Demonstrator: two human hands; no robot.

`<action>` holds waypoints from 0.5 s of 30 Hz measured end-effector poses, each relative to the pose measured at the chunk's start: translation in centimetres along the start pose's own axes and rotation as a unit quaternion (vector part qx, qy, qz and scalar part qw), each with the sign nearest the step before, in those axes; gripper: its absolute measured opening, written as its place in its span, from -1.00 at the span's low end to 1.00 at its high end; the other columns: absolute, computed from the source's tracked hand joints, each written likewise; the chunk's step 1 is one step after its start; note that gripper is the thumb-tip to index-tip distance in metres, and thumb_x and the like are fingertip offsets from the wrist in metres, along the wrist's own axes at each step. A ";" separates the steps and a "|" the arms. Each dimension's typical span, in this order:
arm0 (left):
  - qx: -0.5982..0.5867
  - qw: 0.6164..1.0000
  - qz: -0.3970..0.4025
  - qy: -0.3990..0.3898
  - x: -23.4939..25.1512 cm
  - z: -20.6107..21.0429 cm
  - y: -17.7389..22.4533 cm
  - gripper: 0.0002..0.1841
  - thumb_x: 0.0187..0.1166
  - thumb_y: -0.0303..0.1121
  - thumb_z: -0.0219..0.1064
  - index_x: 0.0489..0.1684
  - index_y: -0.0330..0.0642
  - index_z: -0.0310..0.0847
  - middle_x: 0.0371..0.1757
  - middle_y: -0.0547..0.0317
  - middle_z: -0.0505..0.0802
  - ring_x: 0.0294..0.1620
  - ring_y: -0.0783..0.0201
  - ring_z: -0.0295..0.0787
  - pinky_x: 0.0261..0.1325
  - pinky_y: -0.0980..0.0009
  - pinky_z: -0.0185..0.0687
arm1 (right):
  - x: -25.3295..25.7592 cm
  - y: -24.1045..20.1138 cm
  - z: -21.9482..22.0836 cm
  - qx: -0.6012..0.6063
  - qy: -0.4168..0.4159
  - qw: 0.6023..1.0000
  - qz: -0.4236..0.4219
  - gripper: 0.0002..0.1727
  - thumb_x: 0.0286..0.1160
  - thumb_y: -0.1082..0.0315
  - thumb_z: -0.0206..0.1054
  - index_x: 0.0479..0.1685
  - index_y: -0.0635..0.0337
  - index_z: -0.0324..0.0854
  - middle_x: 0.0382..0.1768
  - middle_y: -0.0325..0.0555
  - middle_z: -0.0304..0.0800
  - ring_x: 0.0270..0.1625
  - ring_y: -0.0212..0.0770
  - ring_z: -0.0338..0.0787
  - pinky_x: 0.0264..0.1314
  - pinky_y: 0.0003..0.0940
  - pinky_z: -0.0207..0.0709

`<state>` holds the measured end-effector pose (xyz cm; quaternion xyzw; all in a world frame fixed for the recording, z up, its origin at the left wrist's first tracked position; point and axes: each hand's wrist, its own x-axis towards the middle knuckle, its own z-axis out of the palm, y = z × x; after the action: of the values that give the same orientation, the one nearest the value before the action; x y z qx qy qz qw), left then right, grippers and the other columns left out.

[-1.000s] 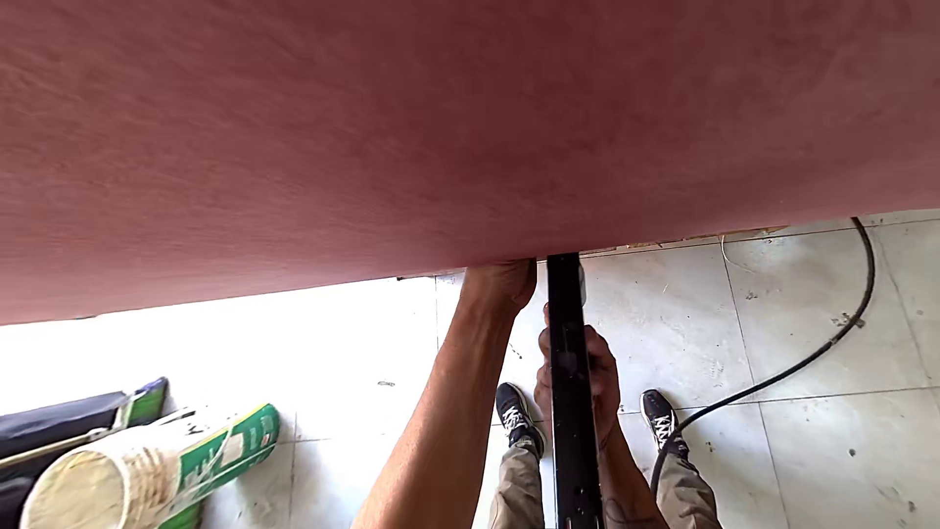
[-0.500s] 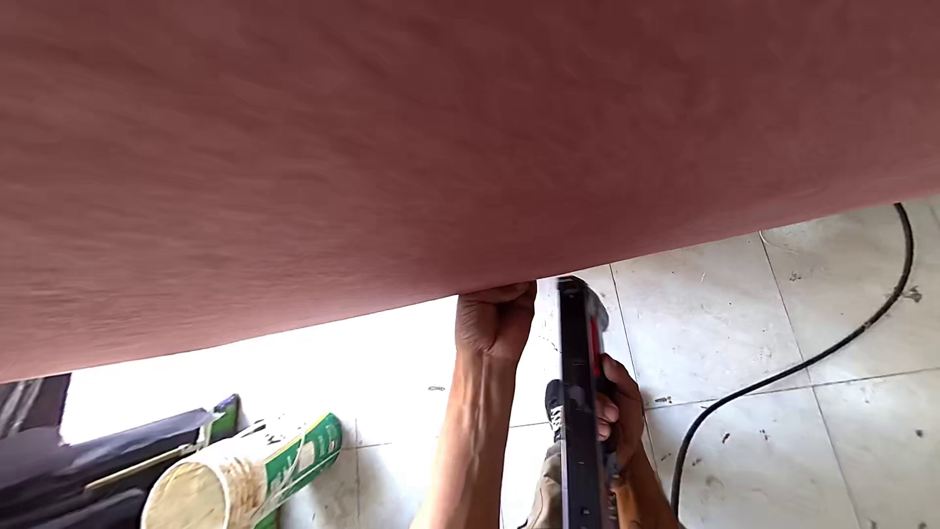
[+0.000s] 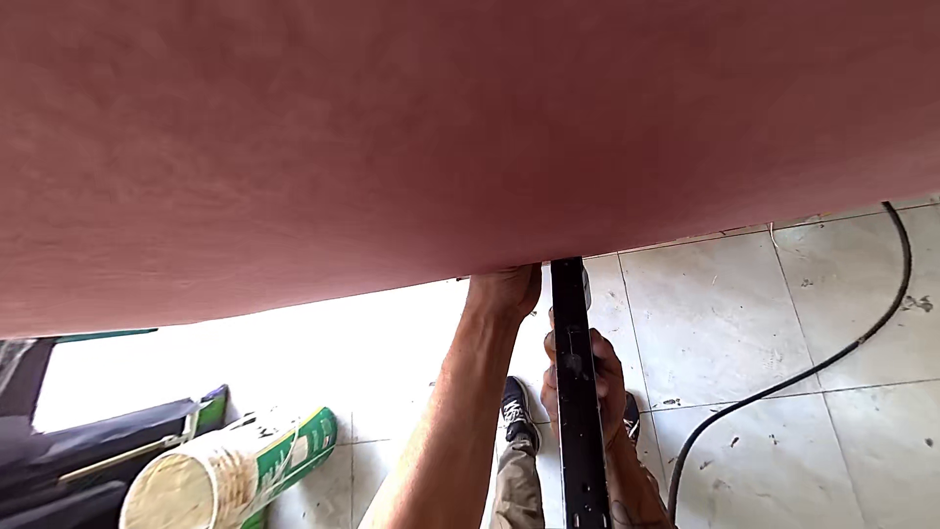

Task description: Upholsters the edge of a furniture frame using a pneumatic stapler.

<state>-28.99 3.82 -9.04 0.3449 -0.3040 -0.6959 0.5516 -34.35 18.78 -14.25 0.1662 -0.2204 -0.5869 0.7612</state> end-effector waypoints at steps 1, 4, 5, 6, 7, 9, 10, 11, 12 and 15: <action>0.038 0.999 -0.003 0.013 0.0 -0.6 0.5 -0.78 0.49 -0.69 0.26 -0.13 -0.13 0.68 -0.22 0.15 0.89 -0.11 0.28 0.87 0.10 0.24 0.83 | 0.2 0.7 -0.6 0.000 0.005 1.000 0.002 -0.62 0.66 0.16 0.22 0.23 0.22 0.68 -0.37 -0.15 0.88 -0.43 -0.27 0.89 -0.30 -0.48 0.77; 0.060 0.997 -0.033 0.042 -0.2 -3.2 2.9 -0.80 0.56 -0.65 0.23 -0.03 -0.17 0.65 -0.14 0.10 0.88 -0.05 0.22 0.86 0.14 0.19 0.81 | 1.2 2.8 -1.1 -0.004 0.024 1.000 0.015 -0.64 0.68 0.14 0.22 0.06 0.28 0.72 -0.47 -0.17 0.86 -0.48 -0.30 0.89 -0.35 -0.48 0.77; 0.039 0.996 -0.060 0.059 -0.7 -4.1 4.1 -0.82 0.62 -0.61 0.19 0.01 -0.21 0.63 -0.09 0.03 0.87 -0.02 0.17 0.86 0.16 0.16 0.80 | 1.4 3.5 -1.4 -0.002 0.022 1.000 0.017 -0.63 0.68 0.13 0.22 0.05 0.27 0.72 -0.47 -0.18 0.86 -0.48 -0.30 0.89 -0.34 -0.48 0.77; 0.013 0.992 -0.092 0.089 -1.5 -4.9 5.7 -0.83 0.69 -0.57 0.11 0.04 -0.24 0.59 -0.05 -0.06 0.86 -0.01 0.10 0.87 0.17 0.11 0.82 | 1.7 4.1 -2.0 0.006 0.021 1.000 0.019 -0.63 0.67 0.13 0.23 0.08 0.26 0.72 -0.44 -0.17 0.87 -0.46 -0.28 0.89 -0.32 -0.47 0.78; -0.023 0.984 -0.123 0.123 -2.6 -5.8 7.5 -0.81 0.71 -0.57 0.05 0.07 -0.29 0.56 0.02 -0.17 0.86 0.04 -0.01 0.89 0.21 0.04 0.82 | 1.9 4.7 -2.6 0.013 0.022 0.999 0.019 -0.64 0.66 0.13 0.23 0.12 0.23 0.71 -0.41 -0.15 0.87 -0.45 -0.27 0.89 -0.32 -0.47 0.78; -0.093 0.976 -0.154 0.123 -5.1 -8.0 11.4 -0.71 0.72 -0.51 -0.07 0.09 -0.28 0.60 0.17 -0.21 0.85 0.21 -0.08 0.86 0.37 0.01 0.75 | 2.6 5.7 -3.4 0.021 0.024 0.999 0.023 -0.64 0.66 0.14 0.23 0.16 0.21 0.70 -0.39 -0.13 0.88 -0.44 -0.24 0.89 -0.33 -0.46 0.78; -0.124 0.975 -0.147 0.109 -5.9 -9.1 13.2 -0.67 0.68 -0.48 -0.09 0.00 -0.30 0.67 0.12 -0.21 0.87 0.22 -0.08 0.86 0.43 0.01 0.70 | 3.0 6.2 -3.8 0.021 0.022 0.999 0.024 -0.64 0.68 0.14 0.22 0.16 0.22 0.71 -0.39 -0.13 0.89 -0.44 -0.24 0.90 -0.31 -0.45 0.78; -0.134 0.976 -0.132 0.108 -6.2 -9.8 14.6 -0.65 0.65 -0.47 -0.11 -0.13 -0.31 0.69 0.02 -0.20 0.89 0.17 -0.07 0.88 0.45 0.00 0.68 | 3.2 6.6 -4.2 0.019 0.022 0.999 0.025 -0.64 0.69 0.14 0.21 0.18 0.21 0.70 -0.38 -0.12 0.89 -0.43 -0.24 0.90 -0.30 -0.45 0.78; -0.144 0.976 -0.120 0.114 -6.2 -10.3 15.6 -0.65 0.66 -0.47 -0.13 -0.18 -0.33 0.66 -0.05 -0.21 0.89 0.12 -0.07 0.89 0.44 -0.02 0.69 | 3.4 7.2 -4.7 0.017 0.022 0.999 0.024 -0.63 0.69 0.15 0.21 0.22 0.21 0.69 -0.36 -0.12 0.90 -0.42 -0.23 0.91 -0.30 -0.46 0.79; -0.160 0.974 -0.101 0.128 -5.5 -11.1 16.9 -0.69 0.69 -0.51 -0.12 -0.01 -0.36 0.61 0.04 -0.29 0.85 0.15 -0.15 0.87 0.43 -0.09 0.68 | 4.6 9.0 -5.8 0.019 0.033 0.999 0.034 -0.63 0.69 0.15 0.21 0.20 0.22 0.68 -0.35 -0.10 0.88 -0.43 -0.23 0.89 -0.33 -0.45 0.78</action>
<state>-9.62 5.19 -1.06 0.3670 -0.0792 -0.7379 0.5608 -22.92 16.59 -13.97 0.1927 -0.2114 -0.5507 0.7841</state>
